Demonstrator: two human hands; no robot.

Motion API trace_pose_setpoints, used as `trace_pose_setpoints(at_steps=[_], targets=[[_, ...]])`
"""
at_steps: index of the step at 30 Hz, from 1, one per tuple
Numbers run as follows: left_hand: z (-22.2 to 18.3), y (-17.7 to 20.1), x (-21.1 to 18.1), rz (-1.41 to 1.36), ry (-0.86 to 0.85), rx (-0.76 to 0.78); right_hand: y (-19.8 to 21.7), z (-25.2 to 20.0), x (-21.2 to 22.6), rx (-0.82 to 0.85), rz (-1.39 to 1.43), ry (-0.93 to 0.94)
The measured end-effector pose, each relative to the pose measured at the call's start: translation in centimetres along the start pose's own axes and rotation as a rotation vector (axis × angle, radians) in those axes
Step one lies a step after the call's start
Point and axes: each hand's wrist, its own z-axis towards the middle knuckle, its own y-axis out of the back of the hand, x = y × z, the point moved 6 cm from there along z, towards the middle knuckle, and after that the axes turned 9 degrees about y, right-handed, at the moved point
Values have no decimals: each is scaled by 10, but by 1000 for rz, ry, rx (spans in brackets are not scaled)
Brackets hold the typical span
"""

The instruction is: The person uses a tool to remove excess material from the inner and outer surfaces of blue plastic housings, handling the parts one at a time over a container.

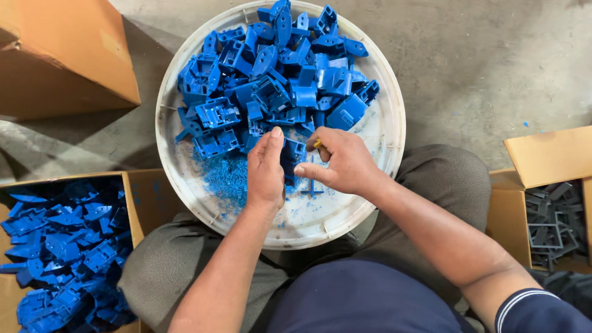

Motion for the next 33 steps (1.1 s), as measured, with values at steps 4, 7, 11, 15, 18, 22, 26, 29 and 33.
trace_pose_setpoints(at_steps=[4, 7, 11, 15, 18, 22, 26, 29, 33], targets=[[-1, -1, 4, 18, 63, -25, 0, 1, 4, 39, -53, 25], [-1, -3, 3, 22, 62, 2, -3, 0, 0, 61, -64, -11], [-2, -4, 5, 43, 98, 0, -7, -3, 1, 32, -102, 62], [-4, -6, 6, 83, 132, 1, -13, -6, -5, 86, -135, 16], [-4, -6, 6, 118, 122, -9, -14, -6, 0, 76, -206, 68], [-3, -7, -2, 265, 30, -43, -5, -4, 3, -30, -112, 68], [-4, -9, -5, 292, 37, -57, -6, -4, 3, 1, -131, 30], [-5, -10, -8, 299, 43, -43, -9, -4, 1, 39, -135, 31], [-8, -13, -15, 438, -34, -55, -9, -6, 4, 11, -137, 118]])
